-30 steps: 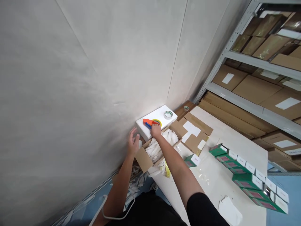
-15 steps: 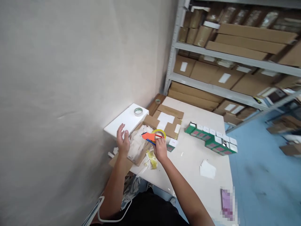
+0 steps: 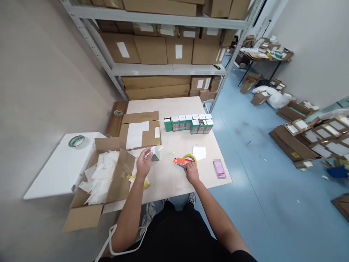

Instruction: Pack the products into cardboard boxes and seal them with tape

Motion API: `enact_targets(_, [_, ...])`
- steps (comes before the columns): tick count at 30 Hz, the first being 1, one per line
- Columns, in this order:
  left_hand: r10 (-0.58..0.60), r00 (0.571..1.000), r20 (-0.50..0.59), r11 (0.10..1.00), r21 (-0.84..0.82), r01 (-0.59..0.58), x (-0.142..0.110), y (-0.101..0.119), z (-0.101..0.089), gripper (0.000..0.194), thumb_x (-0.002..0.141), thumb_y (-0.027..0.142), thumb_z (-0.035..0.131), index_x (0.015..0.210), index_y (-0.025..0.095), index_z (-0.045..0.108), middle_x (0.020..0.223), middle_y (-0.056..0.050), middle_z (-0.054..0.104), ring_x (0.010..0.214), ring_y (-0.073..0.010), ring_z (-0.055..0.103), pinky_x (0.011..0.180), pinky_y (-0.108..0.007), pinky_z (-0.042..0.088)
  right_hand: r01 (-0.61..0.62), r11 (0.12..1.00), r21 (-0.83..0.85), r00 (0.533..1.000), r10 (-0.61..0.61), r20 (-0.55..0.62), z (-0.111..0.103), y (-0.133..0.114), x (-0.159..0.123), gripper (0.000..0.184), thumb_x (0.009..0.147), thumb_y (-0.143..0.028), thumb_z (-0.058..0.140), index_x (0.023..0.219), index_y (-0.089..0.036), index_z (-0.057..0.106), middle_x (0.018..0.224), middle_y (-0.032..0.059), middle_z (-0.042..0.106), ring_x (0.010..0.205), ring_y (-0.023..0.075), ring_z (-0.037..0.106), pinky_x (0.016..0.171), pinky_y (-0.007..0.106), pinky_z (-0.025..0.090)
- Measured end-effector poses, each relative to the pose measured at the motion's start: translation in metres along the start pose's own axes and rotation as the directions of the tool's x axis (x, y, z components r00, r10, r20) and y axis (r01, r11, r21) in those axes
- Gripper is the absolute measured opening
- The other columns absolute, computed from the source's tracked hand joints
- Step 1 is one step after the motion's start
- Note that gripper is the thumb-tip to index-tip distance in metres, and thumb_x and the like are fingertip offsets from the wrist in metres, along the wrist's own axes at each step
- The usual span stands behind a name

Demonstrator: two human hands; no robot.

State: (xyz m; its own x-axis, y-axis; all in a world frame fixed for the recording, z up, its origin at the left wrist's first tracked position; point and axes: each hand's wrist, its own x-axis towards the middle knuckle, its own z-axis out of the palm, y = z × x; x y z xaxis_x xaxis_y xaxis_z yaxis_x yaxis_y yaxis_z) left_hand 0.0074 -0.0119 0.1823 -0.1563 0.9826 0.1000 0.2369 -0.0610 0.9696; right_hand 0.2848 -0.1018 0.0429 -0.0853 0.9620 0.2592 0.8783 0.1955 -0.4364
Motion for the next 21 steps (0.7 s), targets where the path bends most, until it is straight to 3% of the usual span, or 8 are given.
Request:
enact_targets(4, [-0.041, 0.993, 0.107, 0.996, 0.078, 0.033, -0.019, -0.003, 0.042, 0.044, 0.094, 0.053, 0.062, 0.125, 0.022, 0.069, 0.134, -0.013, 0.069, 0.126, -0.0278, 0.064, 0.103, -0.044, 0.055, -0.161, 0.987, 0.013, 0.983, 0.159, 0.094, 0.015, 0.068, -0.045, 0.021, 0.087, -0.015, 0.06, 0.106, -0.019, 0.068, 0.107, 0.0125, 0.07, 0.107, 0.0312, 0.06, 0.099, 0.05, 0.048])
enact_targets(7, [-0.051, 0.986, 0.157, 0.987, 0.16, 0.025, -0.033, -0.001, 0.064, 0.041, 0.095, 0.051, 0.061, 0.124, 0.023, 0.07, 0.133, -0.012, 0.069, 0.125, -0.0273, 0.064, 0.098, -0.043, 0.057, -0.289, 0.957, -0.035, 0.933, 0.29, 0.213, 0.025, 0.109, -0.076, 0.029, 0.08, -0.011, 0.062, 0.106, -0.02, 0.071, 0.112, 0.0138, 0.072, 0.109, 0.0322, 0.062, 0.1, 0.05, 0.047])
enact_targets(10, [-0.052, 0.972, 0.23, 0.96, 0.28, -0.015, -0.044, 0.0, 0.078, 0.039, 0.095, 0.047, 0.059, 0.125, 0.025, 0.069, 0.133, -0.012, 0.068, 0.121, -0.0271, 0.066, 0.09, -0.041, 0.06, -0.389, 0.916, -0.1, 0.866, 0.4, 0.3, 0.027, 0.137, -0.102, 0.036, 0.074, -0.009, 0.065, 0.108, -0.02, 0.071, 0.114, 0.0154, 0.073, 0.111, 0.0336, 0.064, 0.099, 0.049, 0.047])
enact_targets(12, [-0.066, 0.945, 0.32, 0.923, 0.378, -0.064, -0.05, -0.001, 0.085, 0.04, 0.095, 0.046, 0.056, 0.128, 0.026, 0.068, 0.138, -0.011, 0.066, 0.117, -0.0267, 0.068, 0.088, -0.041, 0.06, -0.399, 0.913, -0.087, 0.856, 0.405, 0.322, 0.024, 0.146, -0.112, 0.038, 0.074, -0.012, 0.066, 0.11, -0.022, 0.07, 0.116, 0.0139, 0.073, 0.113, 0.0328, 0.064, 0.098, 0.048, 0.047])
enact_targets(14, [-0.123, 0.885, 0.448, 0.868, 0.481, -0.123, -0.055, -0.006, 0.09, 0.043, 0.094, 0.045, 0.054, 0.13, 0.026, 0.068, 0.141, -0.011, 0.065, 0.117, -0.0269, 0.069, 0.093, -0.043, 0.059, -0.395, 0.917, -0.047, 0.866, 0.389, 0.315, 0.02, 0.149, -0.117, 0.038, 0.076, -0.016, 0.066, 0.112, -0.025, 0.068, 0.119, 0.0113, 0.073, 0.117, 0.0311, 0.063, 0.099, 0.047, 0.047])
enact_targets(17, [-0.35, 0.708, 0.614, 0.741, 0.643, -0.192, -0.062, -0.016, 0.097, 0.045, 0.087, 0.043, 0.06, 0.127, 0.024, 0.07, 0.137, -0.012, 0.07, 0.123, -0.0309, 0.067, 0.105, -0.045, 0.053, -0.38, 0.925, 0.029, 0.899, 0.362, 0.246, 0.011, 0.146, -0.119, 0.038, 0.079, -0.019, 0.064, 0.116, -0.024, 0.066, 0.123, 0.0104, 0.07, 0.12, 0.03, 0.062, 0.099, 0.045, 0.048])
enact_targets(19, [-0.514, 0.589, 0.623, 0.65, 0.731, -0.206, -0.067, -0.021, 0.101, 0.047, 0.082, 0.045, 0.065, 0.125, 0.025, 0.072, 0.134, -0.012, 0.072, 0.126, -0.0338, 0.066, 0.106, -0.045, 0.051, -0.357, 0.93, 0.085, 0.923, 0.337, 0.189, 0.005, 0.141, -0.121, 0.04, 0.082, -0.02, 0.062, 0.122, -0.023, 0.063, 0.124, 0.0116, 0.069, 0.118, 0.03, 0.062, 0.097, 0.044, 0.051])
enact_targets(21, [-0.569, 0.556, 0.606, 0.616, 0.762, -0.2, -0.071, -0.023, 0.104, 0.05, 0.082, 0.047, 0.065, 0.126, 0.026, 0.071, 0.135, -0.011, 0.072, 0.128, -0.0345, 0.065, 0.106, -0.045, 0.051, -0.334, 0.931, 0.145, 0.939, 0.314, 0.144, 0.001, 0.137, -0.125, 0.048, 0.083, -0.022, 0.06, 0.131, -0.022, 0.06, 0.126, 0.0132, 0.067, 0.118, 0.0314, 0.062, 0.093, 0.045, 0.055])
